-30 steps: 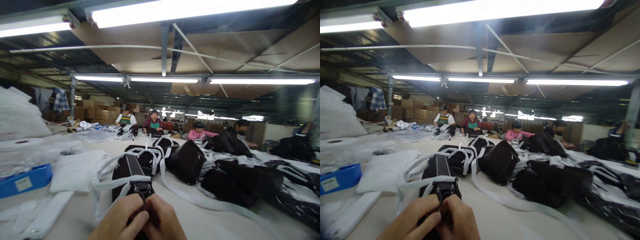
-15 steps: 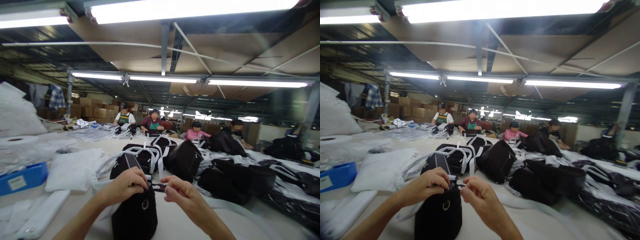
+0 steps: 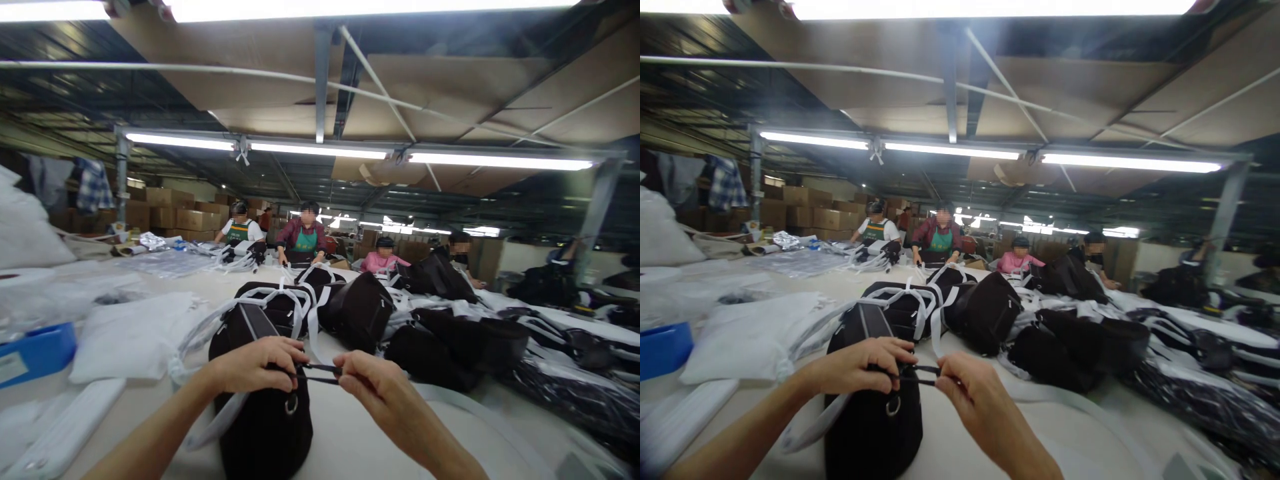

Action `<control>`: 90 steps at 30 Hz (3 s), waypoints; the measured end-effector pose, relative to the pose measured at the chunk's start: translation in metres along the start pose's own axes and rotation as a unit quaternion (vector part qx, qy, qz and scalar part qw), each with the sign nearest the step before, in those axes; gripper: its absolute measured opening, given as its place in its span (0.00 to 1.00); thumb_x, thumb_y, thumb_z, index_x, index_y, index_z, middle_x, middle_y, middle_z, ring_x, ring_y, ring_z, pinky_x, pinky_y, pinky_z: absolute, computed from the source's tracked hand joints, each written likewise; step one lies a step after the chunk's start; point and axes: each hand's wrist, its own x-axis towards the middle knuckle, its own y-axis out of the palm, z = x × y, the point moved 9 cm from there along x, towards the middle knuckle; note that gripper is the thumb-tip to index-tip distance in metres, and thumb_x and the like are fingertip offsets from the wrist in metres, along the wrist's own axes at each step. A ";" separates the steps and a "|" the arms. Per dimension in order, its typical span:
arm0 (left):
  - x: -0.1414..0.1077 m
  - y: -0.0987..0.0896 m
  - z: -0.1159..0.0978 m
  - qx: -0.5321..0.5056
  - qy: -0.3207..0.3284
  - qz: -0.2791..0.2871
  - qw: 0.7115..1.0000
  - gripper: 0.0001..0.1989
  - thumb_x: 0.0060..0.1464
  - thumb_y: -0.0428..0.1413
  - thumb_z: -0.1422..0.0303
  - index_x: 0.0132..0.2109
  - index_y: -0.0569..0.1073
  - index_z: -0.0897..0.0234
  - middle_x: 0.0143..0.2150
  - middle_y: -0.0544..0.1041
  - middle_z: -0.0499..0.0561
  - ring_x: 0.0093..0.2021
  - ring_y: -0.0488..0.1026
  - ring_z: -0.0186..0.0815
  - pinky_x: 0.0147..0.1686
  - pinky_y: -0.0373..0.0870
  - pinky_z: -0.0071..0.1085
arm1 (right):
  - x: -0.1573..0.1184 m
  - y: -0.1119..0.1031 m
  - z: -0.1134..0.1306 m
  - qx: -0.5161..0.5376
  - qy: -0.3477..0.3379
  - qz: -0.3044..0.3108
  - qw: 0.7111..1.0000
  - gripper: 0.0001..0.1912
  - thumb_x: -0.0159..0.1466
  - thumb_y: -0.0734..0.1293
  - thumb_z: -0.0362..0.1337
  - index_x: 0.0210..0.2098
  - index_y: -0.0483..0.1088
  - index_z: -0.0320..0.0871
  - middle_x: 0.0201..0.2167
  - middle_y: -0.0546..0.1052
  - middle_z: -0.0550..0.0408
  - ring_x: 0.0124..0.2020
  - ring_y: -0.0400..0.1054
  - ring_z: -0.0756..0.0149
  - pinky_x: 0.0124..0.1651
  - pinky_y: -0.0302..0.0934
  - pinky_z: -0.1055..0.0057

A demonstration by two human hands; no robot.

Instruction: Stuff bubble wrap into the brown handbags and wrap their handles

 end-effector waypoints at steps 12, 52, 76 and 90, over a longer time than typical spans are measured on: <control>0.000 0.000 0.007 -0.037 -0.015 0.007 0.999 0.12 0.59 0.57 0.59 0.34 0.79 0.60 0.58 0.75 0.53 0.66 0.60 0.42 0.65 0.53 0.39 | -0.017 0.011 -0.005 -0.140 -0.109 0.014 0.984 0.09 0.65 0.61 0.25 0.33 0.67 0.46 0.49 0.77 0.49 0.42 0.75 0.61 0.42 0.68 0.70; 0.017 0.012 0.007 0.083 -0.077 -0.143 0.983 0.12 0.51 0.54 0.76 0.43 0.75 0.61 0.42 0.74 0.51 0.49 0.68 0.40 0.56 0.61 0.39 | -0.022 -0.009 -0.022 -0.032 0.059 -0.111 0.992 0.09 0.62 0.64 0.30 0.25 0.66 0.43 0.21 0.71 0.60 0.23 0.63 0.70 0.29 0.54 0.73; 0.060 0.047 -0.023 -0.038 -0.028 -0.164 0.985 0.10 0.58 0.51 0.70 0.34 0.77 0.65 0.29 0.74 0.47 0.32 0.70 0.32 0.36 0.61 0.26 | -0.141 0.062 -0.153 -0.217 0.252 0.293 0.896 0.17 0.53 0.74 0.27 0.43 0.77 0.40 0.44 0.78 0.43 0.45 0.73 0.48 0.45 0.64 0.63; 0.060 0.051 -0.012 -0.034 -0.018 -0.169 0.985 0.13 0.61 0.48 0.68 0.34 0.75 0.63 0.29 0.73 0.46 0.32 0.69 0.33 0.34 0.59 0.29 | -0.112 0.022 -0.128 -0.148 0.278 0.149 0.937 0.12 0.65 0.61 0.29 0.36 0.77 0.41 0.26 0.80 0.55 0.29 0.74 0.68 0.34 0.61 0.78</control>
